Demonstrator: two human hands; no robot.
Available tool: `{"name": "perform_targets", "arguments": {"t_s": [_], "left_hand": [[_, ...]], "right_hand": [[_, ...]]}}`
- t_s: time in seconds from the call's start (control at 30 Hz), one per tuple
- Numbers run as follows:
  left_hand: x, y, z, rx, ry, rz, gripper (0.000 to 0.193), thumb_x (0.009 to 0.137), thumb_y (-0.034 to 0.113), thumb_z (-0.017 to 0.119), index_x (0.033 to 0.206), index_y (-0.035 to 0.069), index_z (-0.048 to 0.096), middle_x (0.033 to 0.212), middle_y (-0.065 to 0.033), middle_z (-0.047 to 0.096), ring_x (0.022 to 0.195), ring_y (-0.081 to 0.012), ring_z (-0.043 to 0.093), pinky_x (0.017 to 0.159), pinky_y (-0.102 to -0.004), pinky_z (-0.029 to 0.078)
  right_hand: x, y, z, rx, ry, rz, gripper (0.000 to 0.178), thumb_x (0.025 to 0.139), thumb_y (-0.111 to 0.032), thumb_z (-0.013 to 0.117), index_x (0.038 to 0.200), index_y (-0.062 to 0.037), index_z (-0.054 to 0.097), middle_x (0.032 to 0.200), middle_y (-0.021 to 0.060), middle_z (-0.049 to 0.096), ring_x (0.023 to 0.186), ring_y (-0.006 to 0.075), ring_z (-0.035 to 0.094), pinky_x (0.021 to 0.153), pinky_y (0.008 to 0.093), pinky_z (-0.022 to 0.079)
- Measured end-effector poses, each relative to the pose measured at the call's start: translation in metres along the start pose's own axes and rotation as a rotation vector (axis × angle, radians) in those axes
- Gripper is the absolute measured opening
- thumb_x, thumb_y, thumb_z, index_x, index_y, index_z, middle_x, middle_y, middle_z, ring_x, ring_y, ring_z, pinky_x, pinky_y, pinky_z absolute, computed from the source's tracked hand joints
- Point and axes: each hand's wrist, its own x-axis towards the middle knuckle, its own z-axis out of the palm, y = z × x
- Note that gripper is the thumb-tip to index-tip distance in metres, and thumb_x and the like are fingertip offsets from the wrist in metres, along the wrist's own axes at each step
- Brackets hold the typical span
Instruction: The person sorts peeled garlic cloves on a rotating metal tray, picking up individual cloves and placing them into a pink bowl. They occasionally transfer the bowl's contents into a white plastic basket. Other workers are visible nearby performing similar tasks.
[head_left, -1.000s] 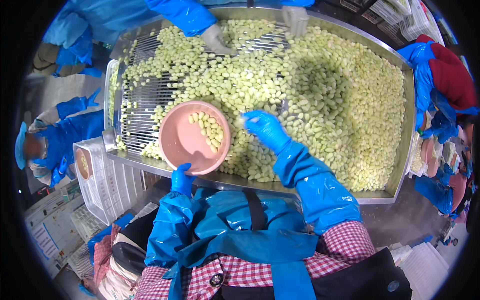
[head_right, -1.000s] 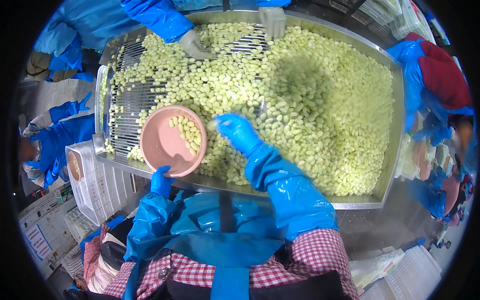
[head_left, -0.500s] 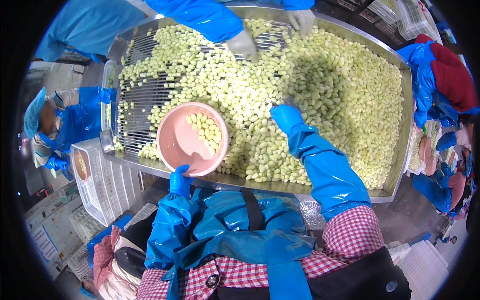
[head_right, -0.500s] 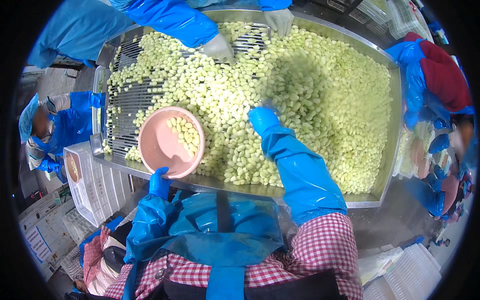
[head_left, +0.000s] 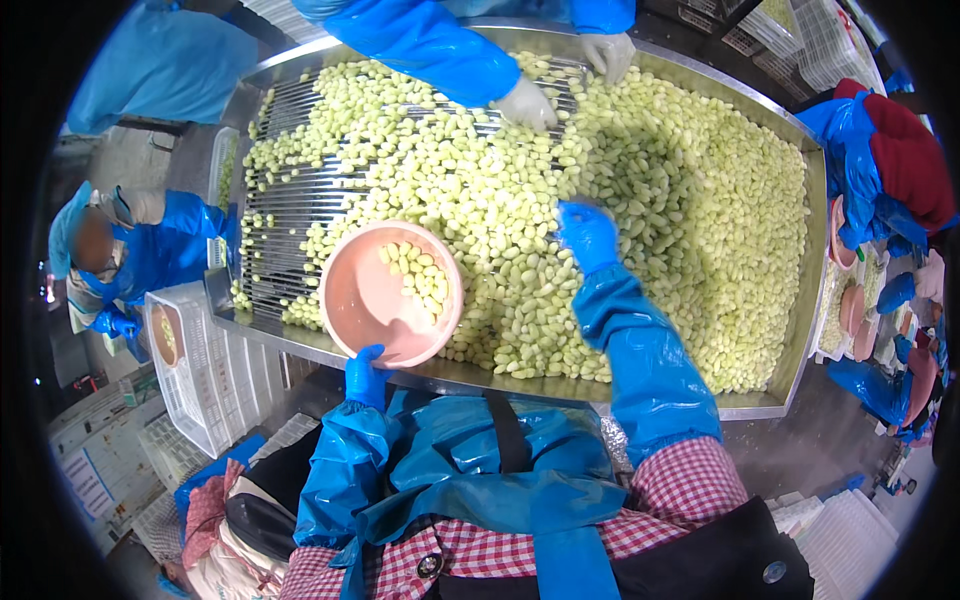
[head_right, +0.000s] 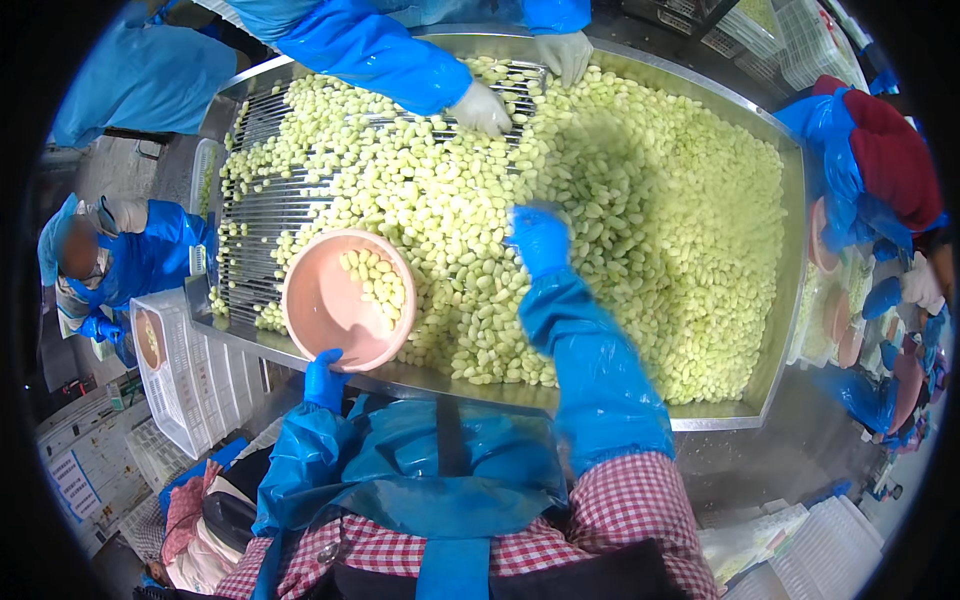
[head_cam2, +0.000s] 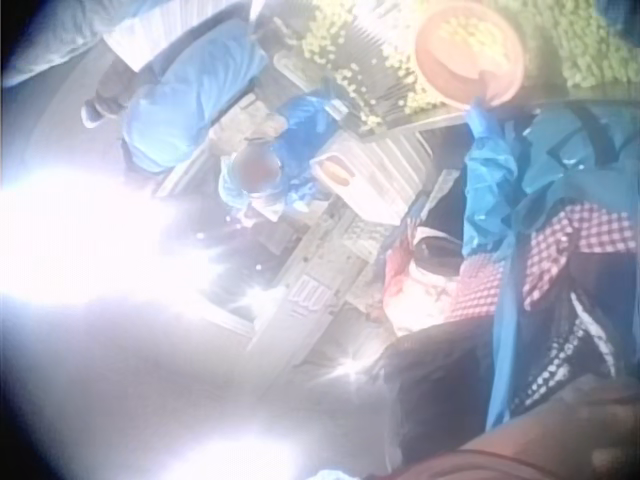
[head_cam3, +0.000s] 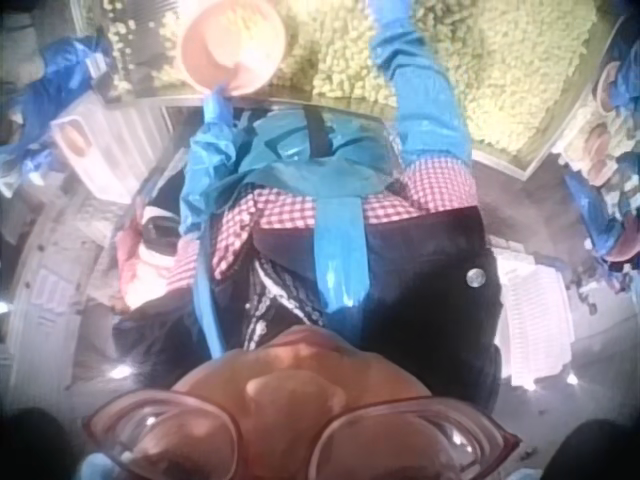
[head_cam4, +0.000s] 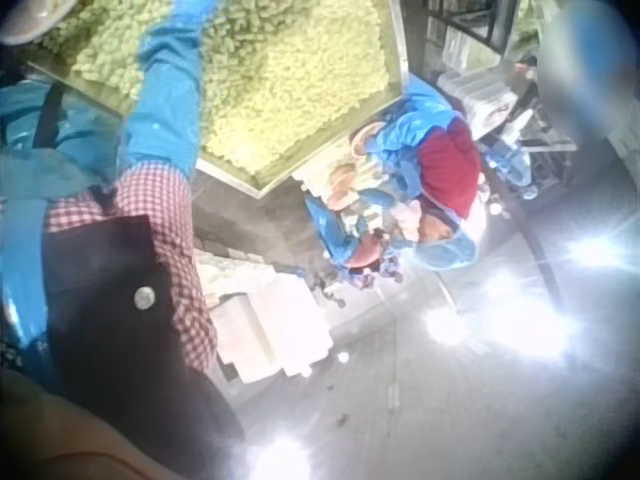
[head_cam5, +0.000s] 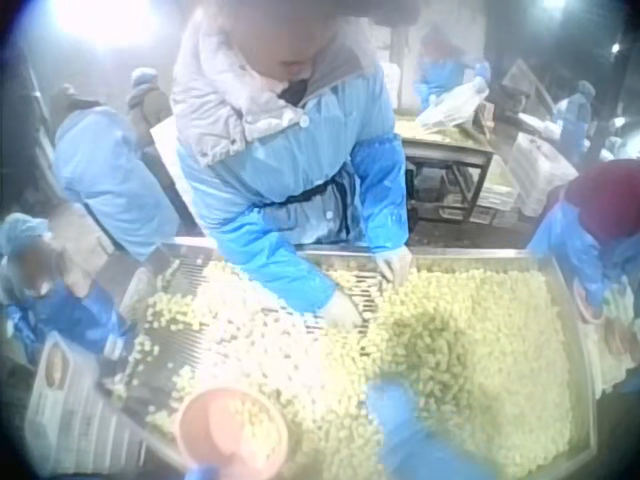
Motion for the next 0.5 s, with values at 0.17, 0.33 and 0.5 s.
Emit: {"name": "perform_targets", "arguments": {"t_s": [0.17,0.33,0.5], "left_hand": [[-0.01,0.0,0.006,0.028,0.016,-0.038,0.046,0.08,0.01,0.064,0.123,-0.001,0.053,0.109,-0.0166,0.061,0.097,-0.0337,0.063,0.08,-0.0433,0.056],[-0.023,0.009,-0.003,-0.068,0.005,-0.012,0.043,0.081,0.01,0.063,0.121,-0.002,0.054,0.105,-0.0167,0.063,0.094,-0.0331,0.064,0.079,-0.0417,0.055],[-0.038,0.022,-0.035,-0.1,0.004,0.022,0.039,0.081,0.011,0.063,0.117,-0.001,0.058,0.106,-0.0164,0.064,0.095,-0.0318,0.064,0.082,-0.0394,0.054]], "right_hand": [[-0.08,-0.031,0.06,-0.098,-0.476,-0.39,0.055,0.091,-0.024,0.067,0.141,-0.0087,0.049,0.134,0.0165,0.055,0.118,0.0247,0.056,0.099,0.0373,0.047],[-0.016,-0.018,0.038,-0.883,0.213,-0.334,0.07,0.092,-0.044,0.061,0.15,-0.0183,0.034,0.151,0.0296,0.028,0.143,0.0412,0.023,0.113,0.0525,0.027],[-0.03,0.022,0.122,-1.183,-0.122,-0.527,0.069,0.089,-0.055,0.058,0.15,-0.0326,0.034,0.157,0.0232,0.02,0.144,0.0493,0.012,0.114,0.0608,0.019]]}}
